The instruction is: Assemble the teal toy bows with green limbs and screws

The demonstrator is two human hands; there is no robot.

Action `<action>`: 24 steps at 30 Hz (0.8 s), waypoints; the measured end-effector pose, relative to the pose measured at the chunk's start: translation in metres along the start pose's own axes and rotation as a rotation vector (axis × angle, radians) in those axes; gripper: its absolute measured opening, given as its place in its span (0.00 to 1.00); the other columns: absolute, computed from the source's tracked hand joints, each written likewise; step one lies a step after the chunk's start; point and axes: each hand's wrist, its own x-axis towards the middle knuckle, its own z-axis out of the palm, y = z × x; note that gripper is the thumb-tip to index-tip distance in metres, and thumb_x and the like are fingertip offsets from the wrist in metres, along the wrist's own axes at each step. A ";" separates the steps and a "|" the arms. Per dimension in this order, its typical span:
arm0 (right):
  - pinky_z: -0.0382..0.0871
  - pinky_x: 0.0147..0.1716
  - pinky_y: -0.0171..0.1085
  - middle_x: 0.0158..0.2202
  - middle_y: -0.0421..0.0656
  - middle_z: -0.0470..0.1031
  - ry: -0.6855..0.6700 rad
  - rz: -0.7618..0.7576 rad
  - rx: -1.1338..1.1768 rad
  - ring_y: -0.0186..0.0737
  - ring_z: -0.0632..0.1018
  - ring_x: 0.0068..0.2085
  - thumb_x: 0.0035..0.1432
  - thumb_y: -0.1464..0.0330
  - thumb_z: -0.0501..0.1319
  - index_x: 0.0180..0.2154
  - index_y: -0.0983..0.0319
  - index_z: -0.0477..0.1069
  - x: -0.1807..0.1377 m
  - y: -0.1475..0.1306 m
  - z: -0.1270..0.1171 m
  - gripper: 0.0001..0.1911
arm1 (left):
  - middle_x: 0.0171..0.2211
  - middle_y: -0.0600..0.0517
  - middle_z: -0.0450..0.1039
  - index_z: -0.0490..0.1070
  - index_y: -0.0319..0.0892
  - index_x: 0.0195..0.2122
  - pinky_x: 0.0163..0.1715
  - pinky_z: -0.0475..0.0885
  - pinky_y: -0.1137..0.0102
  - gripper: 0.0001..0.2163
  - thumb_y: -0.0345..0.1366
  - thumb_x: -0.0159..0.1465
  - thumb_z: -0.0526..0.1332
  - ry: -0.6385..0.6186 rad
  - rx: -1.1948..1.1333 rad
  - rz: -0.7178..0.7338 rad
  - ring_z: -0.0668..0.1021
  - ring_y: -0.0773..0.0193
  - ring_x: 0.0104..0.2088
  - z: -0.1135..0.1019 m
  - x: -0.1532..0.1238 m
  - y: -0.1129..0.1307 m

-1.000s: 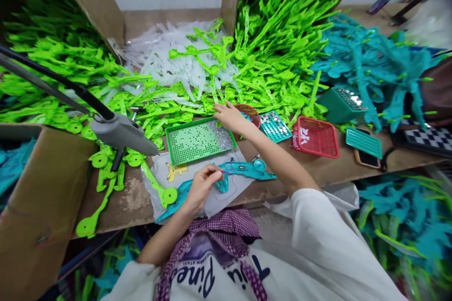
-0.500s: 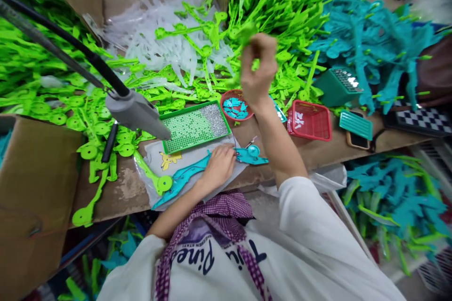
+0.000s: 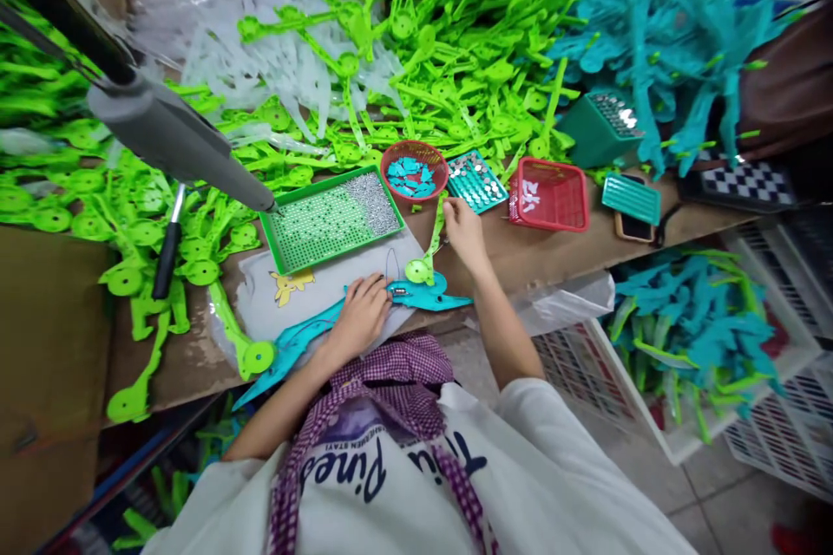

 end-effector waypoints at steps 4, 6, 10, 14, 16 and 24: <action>0.70 0.52 0.48 0.54 0.53 0.78 -0.145 -0.228 -0.155 0.50 0.77 0.53 0.67 0.63 0.50 0.52 0.60 0.74 -0.014 0.006 -0.022 0.19 | 0.62 0.41 0.73 0.74 0.42 0.49 0.66 0.61 0.44 0.12 0.32 0.73 0.51 0.042 -0.027 -0.025 0.69 0.48 0.67 0.001 0.000 0.001; 0.67 0.53 0.51 0.55 0.54 0.77 -0.259 -0.300 -0.275 0.52 0.75 0.55 0.68 0.64 0.52 0.50 0.60 0.75 -0.025 0.013 -0.034 0.18 | 0.61 0.41 0.73 0.75 0.42 0.49 0.65 0.61 0.44 0.13 0.32 0.73 0.51 0.057 -0.035 -0.038 0.70 0.48 0.66 0.002 0.001 0.002; 0.59 0.55 0.56 0.49 0.53 0.78 -0.321 -0.309 -0.528 0.55 0.73 0.53 0.70 0.62 0.52 0.46 0.59 0.77 -0.039 0.038 -0.062 0.17 | 0.61 0.41 0.73 0.74 0.41 0.49 0.65 0.61 0.44 0.13 0.32 0.73 0.50 0.041 -0.021 -0.045 0.70 0.48 0.66 0.001 0.003 0.004; 0.59 0.52 0.54 0.48 0.55 0.77 -0.165 -0.256 -0.538 0.55 0.72 0.50 0.70 0.60 0.53 0.46 0.58 0.76 -0.046 0.051 -0.093 0.16 | 0.62 0.42 0.73 0.73 0.41 0.48 0.65 0.60 0.46 0.12 0.33 0.74 0.49 0.027 -0.009 -0.043 0.70 0.49 0.66 0.000 0.003 0.004; 0.62 0.52 0.53 0.52 0.56 0.76 -0.092 -0.256 -0.454 0.55 0.73 0.52 0.69 0.57 0.54 0.52 0.59 0.74 -0.051 0.038 -0.090 0.18 | 0.61 0.42 0.73 0.73 0.41 0.47 0.65 0.60 0.47 0.12 0.33 0.74 0.50 0.028 -0.017 -0.043 0.69 0.49 0.66 0.000 0.003 0.004; 0.64 0.60 0.58 0.61 0.54 0.73 -0.604 -0.470 -0.337 0.58 0.73 0.62 0.65 0.61 0.61 0.58 0.61 0.71 -0.055 -0.031 -0.004 0.22 | 0.62 0.43 0.73 0.73 0.41 0.47 0.65 0.62 0.48 0.12 0.34 0.75 0.50 0.009 0.063 -0.034 0.69 0.51 0.67 -0.002 0.002 0.005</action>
